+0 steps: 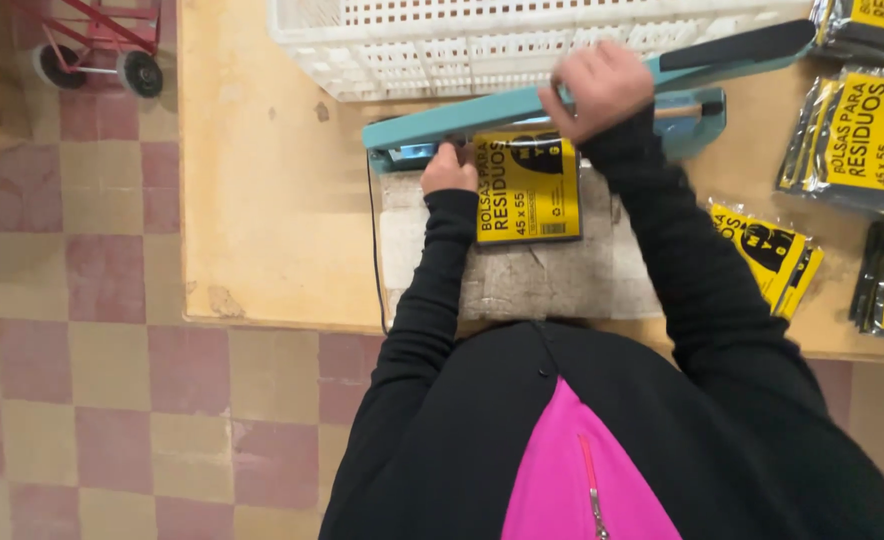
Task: Sealing the tops of yellow plastic trash bags using a manual heat sealer machine.
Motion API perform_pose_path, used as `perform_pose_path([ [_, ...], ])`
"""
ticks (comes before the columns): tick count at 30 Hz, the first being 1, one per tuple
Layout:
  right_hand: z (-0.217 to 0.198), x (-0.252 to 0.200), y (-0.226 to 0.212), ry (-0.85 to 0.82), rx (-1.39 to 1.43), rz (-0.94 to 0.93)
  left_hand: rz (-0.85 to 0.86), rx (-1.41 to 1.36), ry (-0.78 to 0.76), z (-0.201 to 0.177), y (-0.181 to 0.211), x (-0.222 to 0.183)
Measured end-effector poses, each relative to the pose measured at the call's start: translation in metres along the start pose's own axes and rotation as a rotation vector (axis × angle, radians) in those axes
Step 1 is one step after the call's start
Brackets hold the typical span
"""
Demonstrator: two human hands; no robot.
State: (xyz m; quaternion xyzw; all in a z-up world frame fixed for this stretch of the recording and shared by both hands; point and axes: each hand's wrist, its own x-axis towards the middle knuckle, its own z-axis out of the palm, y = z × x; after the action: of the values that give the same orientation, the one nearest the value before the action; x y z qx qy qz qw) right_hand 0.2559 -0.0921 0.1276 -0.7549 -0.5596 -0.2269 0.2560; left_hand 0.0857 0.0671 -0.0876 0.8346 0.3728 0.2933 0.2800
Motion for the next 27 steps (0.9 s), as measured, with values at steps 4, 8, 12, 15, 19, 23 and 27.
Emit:
perform_pose_path([
  [4, 0.054, 0.002, 0.044, -0.243, -0.074, 0.085, -0.013, 0.008, 0.026, -0.001, 0.008, 0.009],
  [8, 0.082, -0.013, 0.058, -0.702, 0.056, 0.407, -0.053, -0.013, -0.023, -0.011, 0.014, 0.007],
  [12, 0.088, -0.024, 0.060, -0.739, 0.199, 0.544, -0.029, -0.030, -0.017, -0.017, 0.019, 0.006],
  [15, 0.089, -0.023, 0.059, -0.772, 0.177, 0.556, -0.029, -0.014, -0.049, -0.026, 0.024, 0.006],
  [19, 0.090, -0.019, 0.062, -0.771, 0.228, 0.608, 0.166, 0.108, 0.029, -0.081, 0.075, 0.038],
  [23, 0.075, -0.009, 0.052, -0.856, 0.217, 0.583, 0.298, 0.001, 0.102, -0.113, 0.133, 0.132],
  [27, 0.091, -0.021, 0.061, -0.827, 0.221, 0.527, 0.454, -0.019, -0.081, -0.019, 0.119, 0.280],
])
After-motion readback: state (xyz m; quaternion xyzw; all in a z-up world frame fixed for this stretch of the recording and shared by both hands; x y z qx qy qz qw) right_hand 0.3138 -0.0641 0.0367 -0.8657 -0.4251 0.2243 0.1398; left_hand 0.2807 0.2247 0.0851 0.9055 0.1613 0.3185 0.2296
